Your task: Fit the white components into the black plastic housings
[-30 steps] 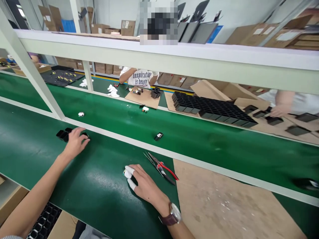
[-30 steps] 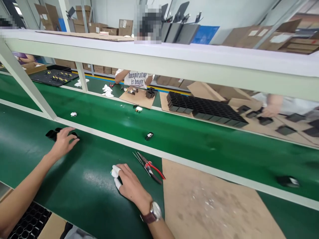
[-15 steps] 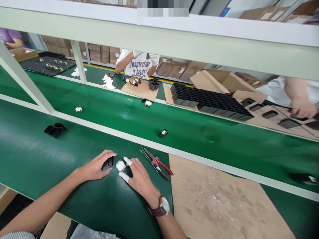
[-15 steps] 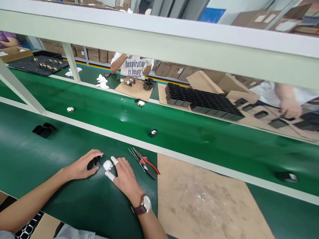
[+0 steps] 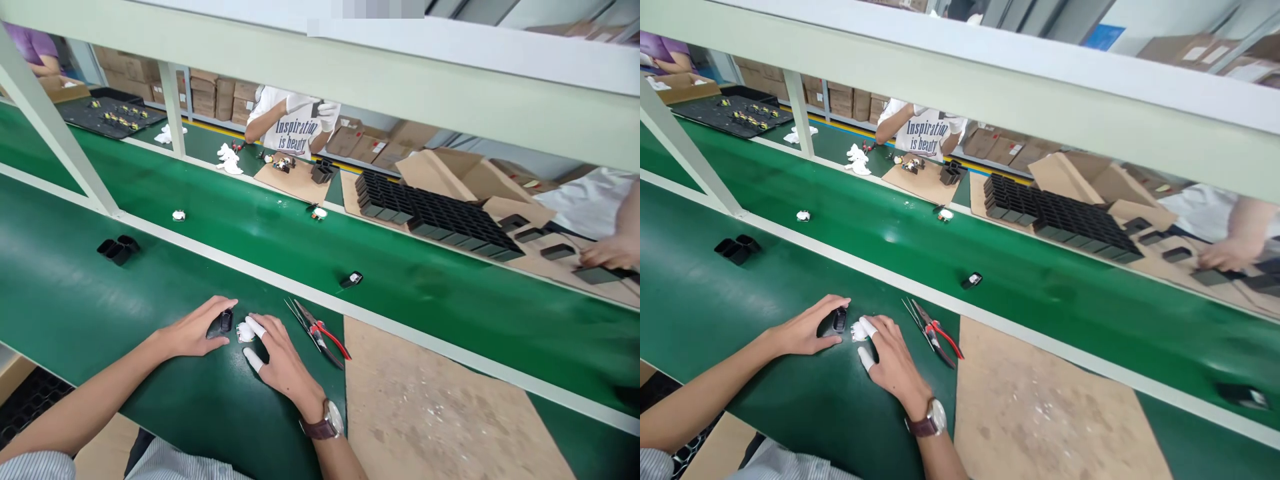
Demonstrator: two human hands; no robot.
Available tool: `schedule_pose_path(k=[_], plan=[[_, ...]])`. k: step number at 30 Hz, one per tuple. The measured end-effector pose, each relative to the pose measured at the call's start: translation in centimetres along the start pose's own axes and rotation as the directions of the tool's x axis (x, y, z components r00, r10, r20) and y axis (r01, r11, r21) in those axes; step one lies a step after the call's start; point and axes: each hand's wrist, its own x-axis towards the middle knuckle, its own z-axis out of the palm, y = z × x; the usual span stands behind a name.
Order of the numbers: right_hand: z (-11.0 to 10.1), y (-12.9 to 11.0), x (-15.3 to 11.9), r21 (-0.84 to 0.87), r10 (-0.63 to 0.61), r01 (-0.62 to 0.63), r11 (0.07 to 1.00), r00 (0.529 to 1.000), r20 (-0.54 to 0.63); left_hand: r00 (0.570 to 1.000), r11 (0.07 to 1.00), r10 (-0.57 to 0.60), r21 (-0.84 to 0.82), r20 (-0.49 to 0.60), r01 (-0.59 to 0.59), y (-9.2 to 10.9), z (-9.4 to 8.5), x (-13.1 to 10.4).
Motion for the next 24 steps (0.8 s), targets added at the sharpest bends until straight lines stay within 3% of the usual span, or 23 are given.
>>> schedule_pose_path(k=[6,14,19,24], plan=[[0.3,0.5,-0.1,-0.022,-0.017,0.016,1.000,0.999,-0.035,1.000,1.000,0.008,-0.006,-0.007,-0.008,0.2,-0.3,-0.3],[0.8,0.2,-0.1,-0.020,-0.041,0.039,0.999,0.988,-0.148,0.997,0.998,-0.056,0.029,-0.058,0.057,-1.3,1.1,-0.1],[0.4,-1.2,0.2,0.013,-0.059,0.068,0.998,0.936,-0.346,0.992,0.997,0.047,0.059,-0.116,-0.040,-1.3,1.6,-0.1],[0.1,-2.5,0.4,-0.058,-0.143,0.130,0.990,0.913,-0.383,0.987,0.990,0.127,0.073,-0.099,-0.121,-0.3,1.6,0.0]])
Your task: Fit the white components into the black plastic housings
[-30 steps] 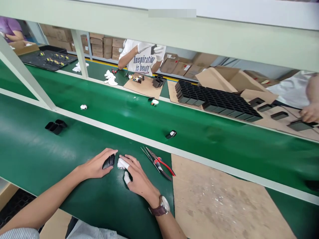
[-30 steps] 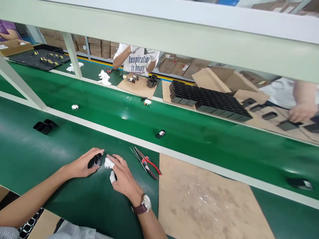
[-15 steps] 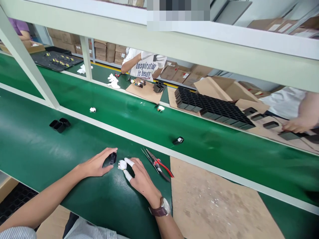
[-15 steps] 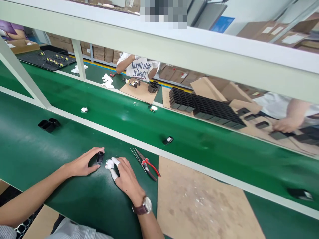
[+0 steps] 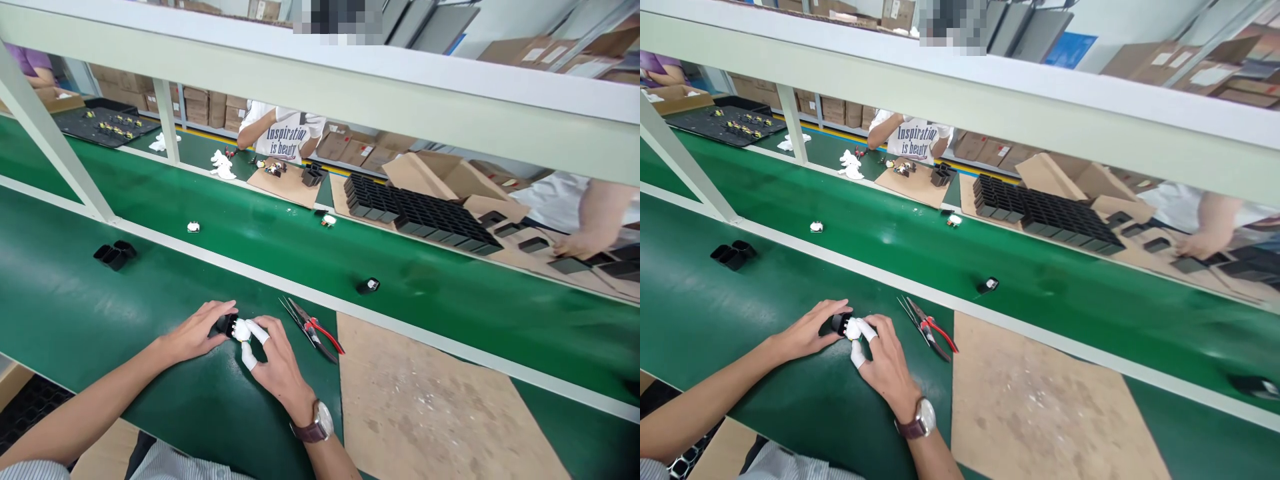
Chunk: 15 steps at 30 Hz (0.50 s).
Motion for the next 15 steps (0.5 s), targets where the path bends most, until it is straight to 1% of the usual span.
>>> schedule_pose_path(k=[3,9,15], plan=[[0.15,-0.21,-0.01,-0.052,-0.019,0.019,0.998,1.000,0.002,1.000,1.000,0.004,0.000,0.029,-0.004,0.26,-0.03,0.05],[0.44,-0.42,0.04,-0.109,-0.045,0.048,0.993,0.999,0.029,0.999,1.000,0.021,0.022,0.032,-0.022,0.24,-0.02,-0.02],[0.46,-0.69,0.22,-0.178,-0.041,0.052,0.983,0.997,0.065,0.999,0.998,0.034,0.051,0.025,-0.036,0.40,-0.01,0.06]])
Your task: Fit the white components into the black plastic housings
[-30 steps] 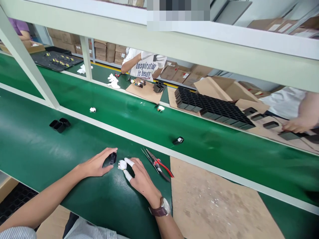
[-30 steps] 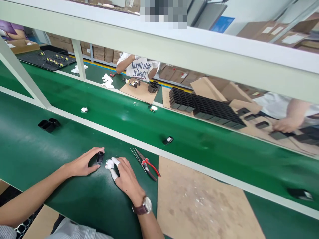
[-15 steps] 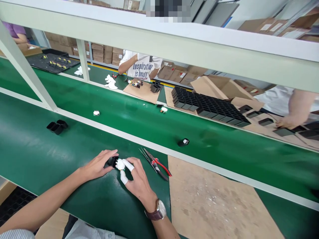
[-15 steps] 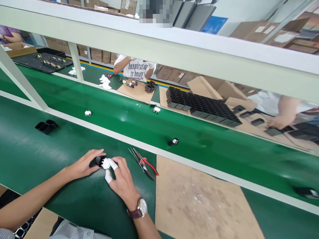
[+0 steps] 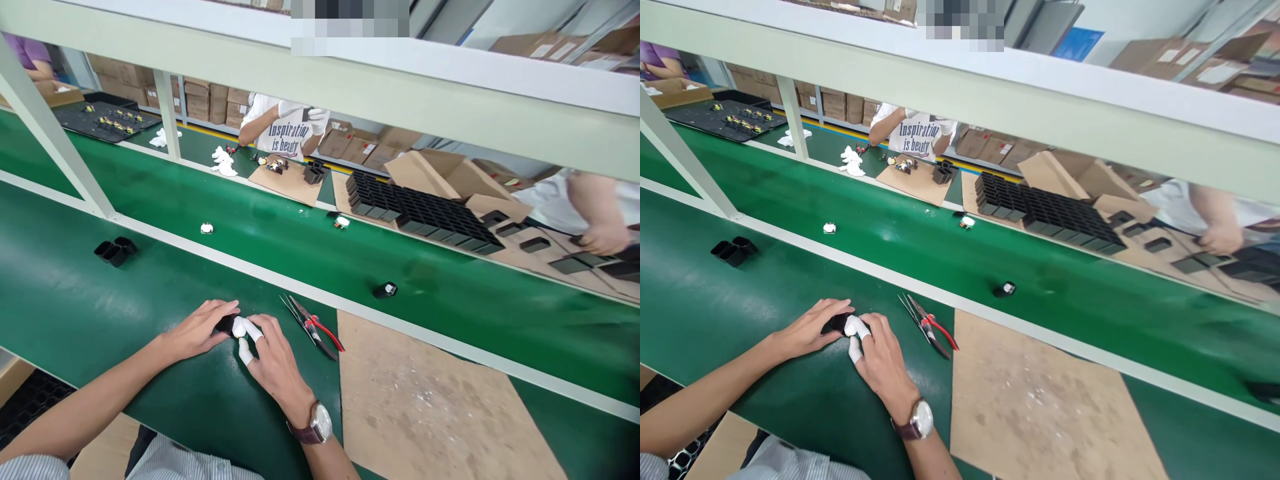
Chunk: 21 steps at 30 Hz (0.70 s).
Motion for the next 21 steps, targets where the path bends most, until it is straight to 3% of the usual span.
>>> schedule_pose_path(k=[21], plan=[[-0.48,0.26,-0.23,0.061,0.040,-0.041,0.997,0.999,0.023,1.000,1.000,0.002,-0.019,0.008,-0.002,-0.10,0.34,0.02]])
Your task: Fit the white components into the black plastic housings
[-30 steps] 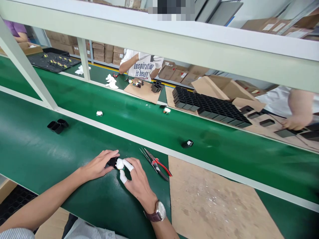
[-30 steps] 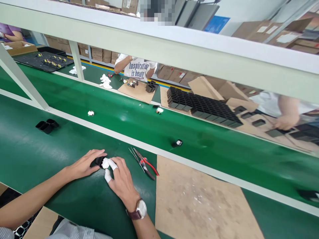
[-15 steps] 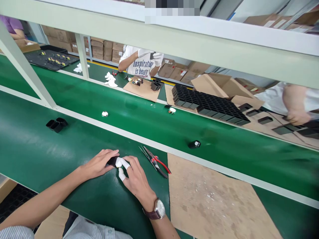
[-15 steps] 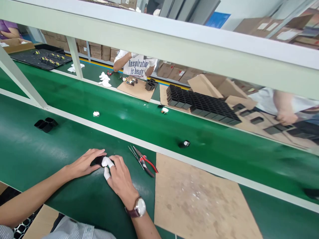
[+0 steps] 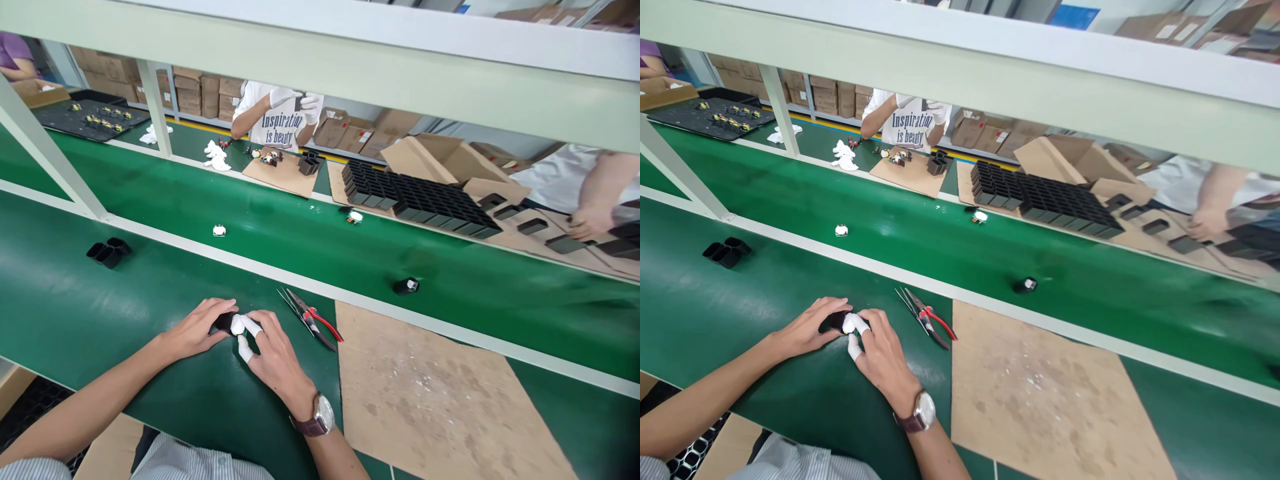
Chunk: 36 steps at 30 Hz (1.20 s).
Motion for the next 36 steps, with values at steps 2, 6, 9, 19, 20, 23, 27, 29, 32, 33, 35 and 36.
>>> schedule_pose_path(k=[2,6,9,19,20,23,27,29,32,33,35,36], plan=[[0.1,-0.1,0.0,-0.013,-0.001,0.001,1.000,1.000,0.010,1.000,1.000,0.001,-0.003,0.010,-0.001,0.0,0.1,0.0],[0.2,-0.1,-0.1,-0.013,0.000,0.000,1.000,1.000,0.027,1.000,1.000,0.009,-0.002,0.021,-0.009,0.0,0.4,0.0],[0.1,0.0,-0.2,0.021,0.011,-0.012,1.000,0.999,0.032,1.000,1.000,0.014,-0.007,0.021,-0.014,-0.1,0.6,-0.1],[1.1,-0.1,0.0,0.079,-0.014,0.011,0.997,0.999,0.034,0.991,0.983,-0.121,-0.130,0.063,0.129,-0.4,0.9,-0.8],[1.4,-0.1,0.0,0.074,-0.013,0.010,0.997,0.999,0.037,0.989,0.980,-0.132,-0.138,0.070,0.141,-0.3,0.9,-0.8],[2.1,0.2,-0.1,0.132,0.000,-0.004,0.991,1.000,0.027,0.983,0.970,-0.156,-0.175,0.094,0.171,-0.2,0.5,-0.6],[2.5,0.6,-0.4,0.225,0.031,-0.039,0.974,0.999,0.037,0.972,0.941,-0.077,-0.307,0.223,0.144,-0.6,-2.3,1.1],[2.7,0.7,-0.5,0.210,0.046,-0.056,0.976,0.998,0.051,0.967,0.934,-0.028,-0.338,0.254,0.116,-1.5,-4.3,2.9],[2.9,0.8,-0.5,0.152,0.048,-0.056,0.987,0.997,0.052,0.992,0.976,-0.044,-0.207,0.116,0.068,-3.6,-6.7,7.1],[3.0,0.9,-0.6,0.137,0.045,-0.051,0.989,0.998,0.048,0.998,0.989,-0.045,-0.137,0.050,0.052,-4.4,-7.0,8.7],[3.2,1.0,-0.6,0.111,0.040,-0.045,0.993,0.998,0.040,0.998,0.999,-0.034,-0.025,-0.047,0.033,-6.0,-6.9,12.3],[3.4,1.0,-0.7,0.097,0.036,-0.039,0.995,0.999,0.036,0.996,0.999,-0.032,0.008,-0.080,0.033,-6.6,-6.4,14.1]])
